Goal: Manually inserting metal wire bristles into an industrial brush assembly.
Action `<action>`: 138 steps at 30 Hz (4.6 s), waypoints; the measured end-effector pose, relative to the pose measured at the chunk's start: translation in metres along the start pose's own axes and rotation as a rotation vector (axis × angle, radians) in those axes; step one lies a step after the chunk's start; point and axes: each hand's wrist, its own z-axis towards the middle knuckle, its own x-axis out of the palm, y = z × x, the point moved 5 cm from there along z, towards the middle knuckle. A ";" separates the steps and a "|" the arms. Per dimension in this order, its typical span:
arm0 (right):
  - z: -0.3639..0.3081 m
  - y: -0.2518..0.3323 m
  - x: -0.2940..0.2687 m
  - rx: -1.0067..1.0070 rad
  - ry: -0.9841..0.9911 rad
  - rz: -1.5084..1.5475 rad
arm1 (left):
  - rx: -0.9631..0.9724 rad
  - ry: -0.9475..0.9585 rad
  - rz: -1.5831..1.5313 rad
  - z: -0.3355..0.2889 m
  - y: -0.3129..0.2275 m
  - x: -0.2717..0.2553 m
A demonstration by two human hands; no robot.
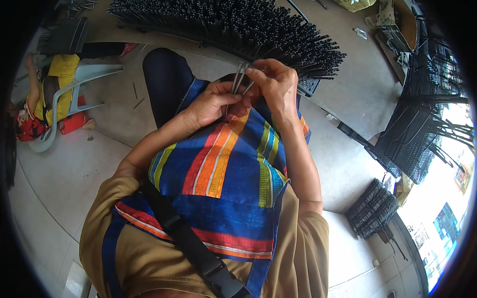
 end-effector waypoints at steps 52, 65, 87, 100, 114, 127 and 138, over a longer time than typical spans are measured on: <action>0.003 0.003 -0.036 -0.502 -0.612 0.045 | -0.173 -0.175 -0.008 0.013 0.018 -0.028; 0.008 0.031 -0.031 -0.510 -0.519 -0.222 | -0.165 -0.156 0.041 0.016 0.018 -0.026; -0.007 0.001 0.001 -0.159 -0.072 -0.086 | -0.049 0.059 0.199 0.014 0.008 0.004; -0.014 0.012 -0.058 -0.619 -0.679 -0.206 | -0.158 -0.138 0.336 0.024 0.025 -0.022; -0.016 0.039 -0.032 -0.750 -0.536 -0.635 | -0.164 -0.145 0.270 0.030 0.030 -0.033; -0.020 0.045 -0.034 -0.658 -0.413 -0.852 | -0.128 -0.018 0.341 0.027 0.007 0.010; -0.022 0.027 -0.030 -0.765 -0.382 -0.793 | -0.130 0.229 0.674 0.018 -0.040 0.067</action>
